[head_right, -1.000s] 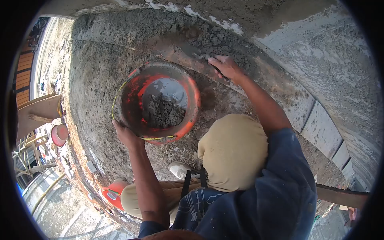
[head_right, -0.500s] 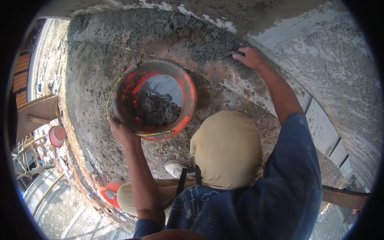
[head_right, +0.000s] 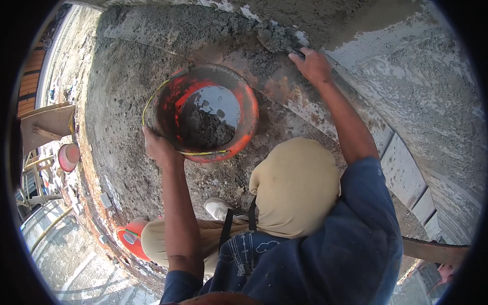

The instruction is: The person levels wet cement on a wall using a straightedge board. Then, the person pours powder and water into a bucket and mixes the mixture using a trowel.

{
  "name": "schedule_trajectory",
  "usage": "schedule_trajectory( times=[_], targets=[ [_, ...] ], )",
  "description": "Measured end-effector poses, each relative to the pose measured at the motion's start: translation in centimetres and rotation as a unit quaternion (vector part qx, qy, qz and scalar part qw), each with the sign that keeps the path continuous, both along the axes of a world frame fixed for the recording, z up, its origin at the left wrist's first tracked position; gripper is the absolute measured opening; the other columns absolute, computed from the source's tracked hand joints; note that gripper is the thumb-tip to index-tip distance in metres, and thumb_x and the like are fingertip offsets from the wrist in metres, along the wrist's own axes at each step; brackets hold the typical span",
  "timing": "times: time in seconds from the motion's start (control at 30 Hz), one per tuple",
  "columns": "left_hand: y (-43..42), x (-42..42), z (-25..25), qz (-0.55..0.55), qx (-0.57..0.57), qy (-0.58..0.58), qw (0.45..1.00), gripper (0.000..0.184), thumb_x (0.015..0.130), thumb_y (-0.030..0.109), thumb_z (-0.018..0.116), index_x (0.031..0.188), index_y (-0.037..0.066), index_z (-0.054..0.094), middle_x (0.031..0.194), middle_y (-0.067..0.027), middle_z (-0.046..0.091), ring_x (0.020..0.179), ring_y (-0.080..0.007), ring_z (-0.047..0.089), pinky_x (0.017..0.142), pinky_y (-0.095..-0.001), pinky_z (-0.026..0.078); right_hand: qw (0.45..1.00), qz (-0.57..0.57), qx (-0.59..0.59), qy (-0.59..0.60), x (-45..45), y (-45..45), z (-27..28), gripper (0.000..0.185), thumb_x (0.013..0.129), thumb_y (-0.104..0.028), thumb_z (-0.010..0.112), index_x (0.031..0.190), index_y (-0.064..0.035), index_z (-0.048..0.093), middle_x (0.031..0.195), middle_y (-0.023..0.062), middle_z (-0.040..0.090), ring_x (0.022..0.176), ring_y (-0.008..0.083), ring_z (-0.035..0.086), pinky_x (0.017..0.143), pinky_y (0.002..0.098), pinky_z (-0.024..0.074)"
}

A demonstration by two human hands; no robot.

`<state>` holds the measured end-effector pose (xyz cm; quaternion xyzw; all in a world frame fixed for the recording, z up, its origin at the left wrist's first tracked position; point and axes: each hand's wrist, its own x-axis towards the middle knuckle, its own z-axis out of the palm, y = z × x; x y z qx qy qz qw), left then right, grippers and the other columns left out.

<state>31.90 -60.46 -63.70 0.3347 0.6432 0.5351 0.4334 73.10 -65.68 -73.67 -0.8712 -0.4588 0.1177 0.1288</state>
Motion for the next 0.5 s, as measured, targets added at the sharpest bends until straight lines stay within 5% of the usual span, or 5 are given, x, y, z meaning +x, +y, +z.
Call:
schedule_trajectory(
  times=[0.27,0.3,0.43,0.5],
  targets=[
    [0.2,1.0,0.4,-0.023,-0.026,0.087,0.996,0.055,0.103,0.040,0.038,0.113,-0.010,0.058,0.106,-0.0149,0.063,0.095,-0.0222,0.060,0.085,-0.0345,0.047,0.976,0.179,0.113,-0.047,-9.8,-3.3,10.5,0.040,0.087,-0.046,0.065,0.112,-0.0143,0.067,0.095,0.0114,0.070,0.086,0.0340,0.067,0.072,0.0446,0.0524],
    [0.0,1.3,1.2,-0.023,-0.034,0.067,0.997,0.055,0.103,0.040,0.038,0.113,-0.010,0.058,0.106,-0.0148,0.063,0.095,-0.0222,0.060,0.085,-0.0345,0.047,0.966,0.220,0.128,-0.049,-10.3,-3.6,10.3,0.037,0.087,-0.044,0.065,0.110,-0.0146,0.067,0.094,0.0108,0.071,0.085,0.0337,0.067,0.070,0.0443,0.0525],
    [-0.2,0.5,0.2,0.012,-0.012,0.057,0.998,0.059,0.104,0.040,0.037,0.109,-0.013,0.060,0.098,-0.0152,0.064,0.084,-0.0223,0.058,0.078,-0.0350,0.047,0.990,0.065,0.058,0.112,-7.5,-3.8,7.1,0.043,0.086,-0.042,0.067,0.114,-0.0091,0.066,0.103,0.0141,0.070,0.096,0.0362,0.065,0.081,0.0438,0.0514],
    [-0.3,-0.1,0.4,0.013,-0.033,0.050,0.998,0.057,0.104,0.040,0.037,0.108,-0.012,0.060,0.098,-0.0134,0.064,0.084,-0.0205,0.057,0.078,-0.0344,0.047,0.982,0.131,0.005,0.138,-3.2,-5.6,3.1,0.044,0.087,-0.040,0.066,0.115,-0.0054,0.066,0.096,0.0175,0.070,0.089,0.0354,0.067,0.080,0.0423,0.0509]
  ],
)
